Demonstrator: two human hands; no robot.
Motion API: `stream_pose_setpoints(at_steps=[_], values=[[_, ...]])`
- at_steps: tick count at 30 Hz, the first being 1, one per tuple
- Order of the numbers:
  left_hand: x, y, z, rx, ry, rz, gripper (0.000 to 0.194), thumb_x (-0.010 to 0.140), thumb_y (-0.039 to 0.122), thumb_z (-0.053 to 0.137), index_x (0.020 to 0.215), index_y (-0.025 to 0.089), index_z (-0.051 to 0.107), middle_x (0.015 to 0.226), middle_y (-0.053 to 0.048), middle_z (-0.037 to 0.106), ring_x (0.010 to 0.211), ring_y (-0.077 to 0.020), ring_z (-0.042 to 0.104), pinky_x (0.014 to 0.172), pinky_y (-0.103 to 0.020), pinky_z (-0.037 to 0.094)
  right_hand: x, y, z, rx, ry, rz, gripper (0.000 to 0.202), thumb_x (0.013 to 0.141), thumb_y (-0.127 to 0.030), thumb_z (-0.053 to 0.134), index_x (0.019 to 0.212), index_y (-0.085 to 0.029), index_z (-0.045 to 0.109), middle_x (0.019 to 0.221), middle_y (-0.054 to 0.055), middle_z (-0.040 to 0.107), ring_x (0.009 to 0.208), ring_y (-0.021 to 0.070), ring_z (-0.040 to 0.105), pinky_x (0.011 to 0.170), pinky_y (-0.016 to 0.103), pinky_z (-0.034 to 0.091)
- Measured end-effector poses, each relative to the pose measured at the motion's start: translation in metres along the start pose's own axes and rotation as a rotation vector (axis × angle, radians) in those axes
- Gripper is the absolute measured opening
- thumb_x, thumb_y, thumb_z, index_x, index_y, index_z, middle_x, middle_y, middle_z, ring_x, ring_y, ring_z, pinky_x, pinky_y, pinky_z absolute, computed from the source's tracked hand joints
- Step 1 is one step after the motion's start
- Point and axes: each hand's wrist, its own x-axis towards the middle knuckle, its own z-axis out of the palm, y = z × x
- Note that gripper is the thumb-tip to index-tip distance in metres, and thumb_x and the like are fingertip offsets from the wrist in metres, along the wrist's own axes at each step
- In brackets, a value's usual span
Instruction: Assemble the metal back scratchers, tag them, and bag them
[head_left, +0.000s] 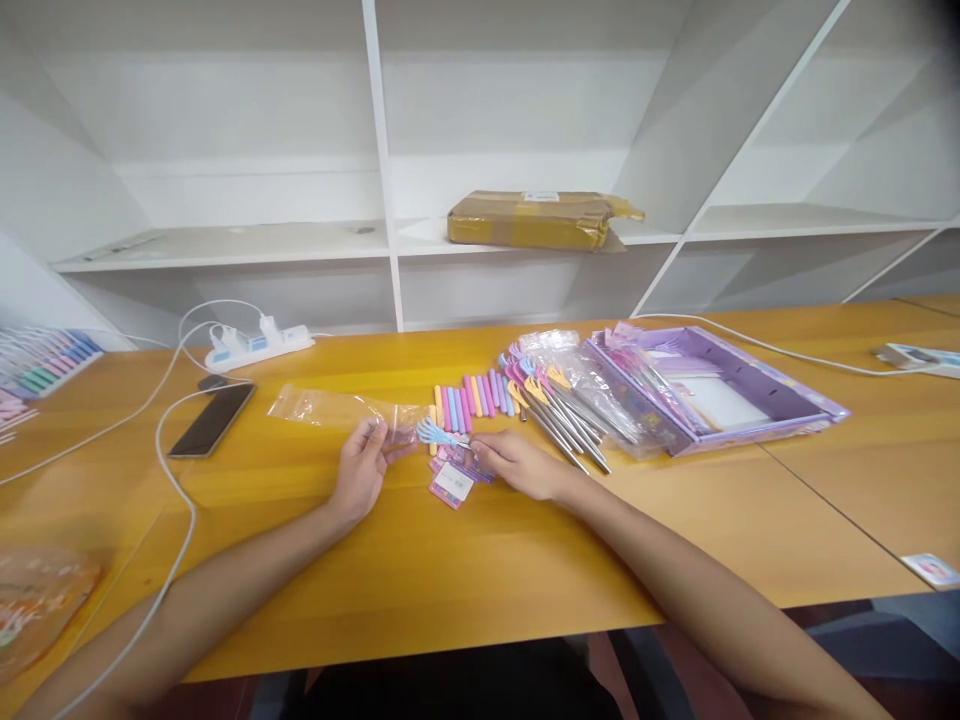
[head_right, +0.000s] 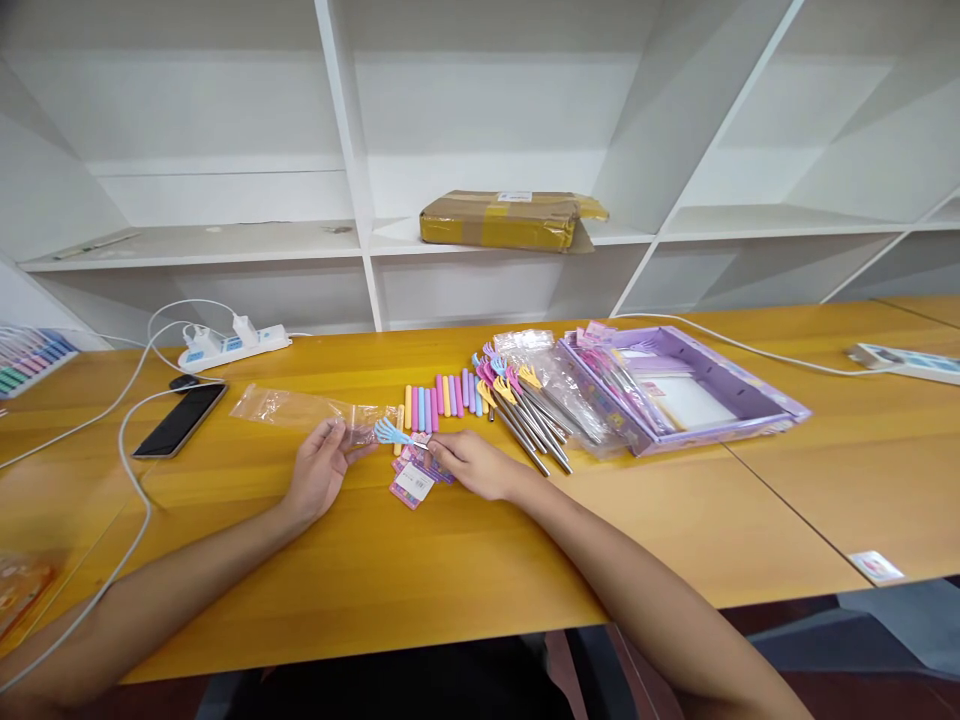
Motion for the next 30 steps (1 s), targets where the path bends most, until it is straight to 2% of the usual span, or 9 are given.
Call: stream_pose_setpoints(at_steps=[4, 10, 15, 20, 24, 30], values=[[0.001, -0.002, -0.002, -0.023, 0.027, 0.008, 0.032, 0.083, 0.043, 0.084, 0.083, 0.020, 0.062, 0.087, 0.002, 0.066, 0.090, -0.0167, 0.070, 0.089, -0.041, 0.065, 0.000, 0.001, -0.001, 0.045, 0.003, 0.037, 0.052, 0.110, -0.058, 0.032, 0.090, -0.021, 0.064, 0.078, 0.002, 0.062, 0.068, 0.0167, 0.056, 0.068, 0.030, 0.045], [0.001, -0.002, -0.003, -0.045, 0.026, -0.004, 0.028, 0.083, 0.040, 0.084, 0.083, 0.020, 0.063, 0.086, 0.001, 0.063, 0.094, -0.0187, 0.069, 0.086, -0.038, 0.065, -0.002, -0.005, -0.001, 0.084, -0.071, 0.033, 0.057, 0.109, -0.061, 0.031, 0.090, -0.019, 0.067, 0.071, -0.001, 0.054, 0.064, 0.0146, 0.048, 0.064, 0.028, 0.043], [0.001, -0.002, -0.003, -0.035, -0.007, -0.010, 0.027, 0.085, 0.039, 0.082, 0.083, 0.020, 0.063, 0.083, 0.003, 0.061, 0.083, -0.0147, 0.066, 0.085, -0.039, 0.065, -0.002, -0.009, -0.001, 0.131, -0.076, 0.035, 0.061, 0.107, -0.065, 0.033, 0.089, -0.018, 0.067, 0.069, -0.001, 0.053, 0.064, 0.0143, 0.047, 0.063, 0.027, 0.042], [0.000, -0.002, -0.002, -0.009, -0.047, -0.035, 0.028, 0.083, 0.041, 0.084, 0.090, 0.020, 0.068, 0.086, 0.000, 0.068, 0.093, -0.0199, 0.071, 0.085, -0.039, 0.065, -0.001, -0.009, 0.000, 0.144, -0.064, 0.032, 0.060, 0.107, -0.065, 0.035, 0.090, -0.018, 0.068, 0.070, 0.000, 0.054, 0.065, 0.0144, 0.047, 0.062, 0.027, 0.042], [0.000, -0.003, -0.002, 0.007, -0.042, -0.044, 0.037, 0.080, 0.046, 0.087, 0.099, 0.018, 0.073, 0.096, -0.004, 0.075, 0.089, -0.0194, 0.073, 0.084, -0.038, 0.065, -0.001, -0.010, 0.000, 0.147, -0.062, 0.043, 0.059, 0.106, -0.065, 0.036, 0.089, -0.018, 0.067, 0.073, 0.000, 0.057, 0.066, 0.0146, 0.049, 0.064, 0.028, 0.043], [-0.002, -0.004, 0.001, 0.028, -0.002, -0.068, 0.034, 0.075, 0.040, 0.092, 0.091, 0.014, 0.077, 0.089, -0.005, 0.078, 0.085, -0.0183, 0.073, 0.082, -0.036, 0.065, -0.001, -0.010, 0.000, 0.131, -0.076, 0.048, 0.056, 0.107, -0.064, 0.035, 0.086, -0.019, 0.063, 0.072, -0.001, 0.054, 0.066, 0.0146, 0.048, 0.064, 0.028, 0.041]])
